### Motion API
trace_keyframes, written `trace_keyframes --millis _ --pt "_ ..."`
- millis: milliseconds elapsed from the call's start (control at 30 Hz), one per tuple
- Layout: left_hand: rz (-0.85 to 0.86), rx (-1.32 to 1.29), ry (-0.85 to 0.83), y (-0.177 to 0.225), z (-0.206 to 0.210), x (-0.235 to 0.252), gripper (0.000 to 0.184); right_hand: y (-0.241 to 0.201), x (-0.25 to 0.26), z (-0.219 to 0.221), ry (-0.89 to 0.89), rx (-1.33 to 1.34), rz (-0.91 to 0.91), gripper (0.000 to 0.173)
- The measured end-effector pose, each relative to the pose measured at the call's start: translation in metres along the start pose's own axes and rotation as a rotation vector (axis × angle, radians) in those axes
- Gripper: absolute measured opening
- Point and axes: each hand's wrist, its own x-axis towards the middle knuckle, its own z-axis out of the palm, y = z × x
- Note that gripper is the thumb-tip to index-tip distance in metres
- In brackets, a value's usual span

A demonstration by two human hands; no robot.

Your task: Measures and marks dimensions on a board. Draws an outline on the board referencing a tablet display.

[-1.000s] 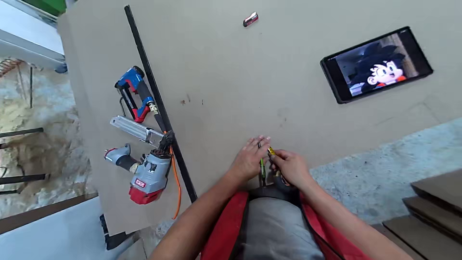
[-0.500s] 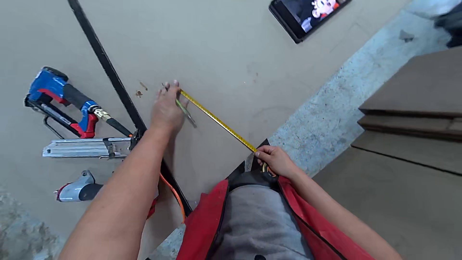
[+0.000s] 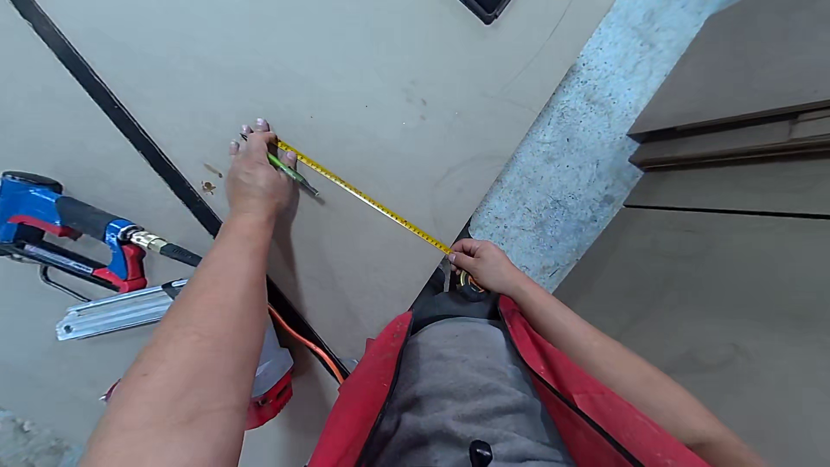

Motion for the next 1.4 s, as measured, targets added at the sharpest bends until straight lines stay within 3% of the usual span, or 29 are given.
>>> trace_keyframes --millis 467,633,867,1000,1133,1400 --pt "-0.023 -0.063 0.011 0.000 0.000 -0.011 0.053 0.003 -0.003 0.006 0.054 0.043 -0.013 0.021" --pt "-0.018 -0.168 0.157 -0.012 -0.003 -0.027 0.051 0.004 -0.007 0.017 0.014 0.090 0.003 0.022" --pt "-0.119 -0.473 0.349 -0.043 -0.029 -0.058 0.061 0.003 -0.015 0.035 -0.033 0.126 0.017 0.022" --pt "-0.305 -0.399 0.307 -0.054 -0.034 -0.061 0.062 0.004 -0.019 0.041 -0.034 0.103 0.011 0.022" --pt "-0.451 -0.474 0.216 -0.046 -0.042 -0.059 0.048 0.003 -0.020 0.048 -0.050 0.025 -0.010 0.022" --pt "-0.555 -0.950 0.302 -0.056 -0.027 -0.036 0.022 0.005 -0.019 0.057 -0.066 0.073 0.036 0.021"
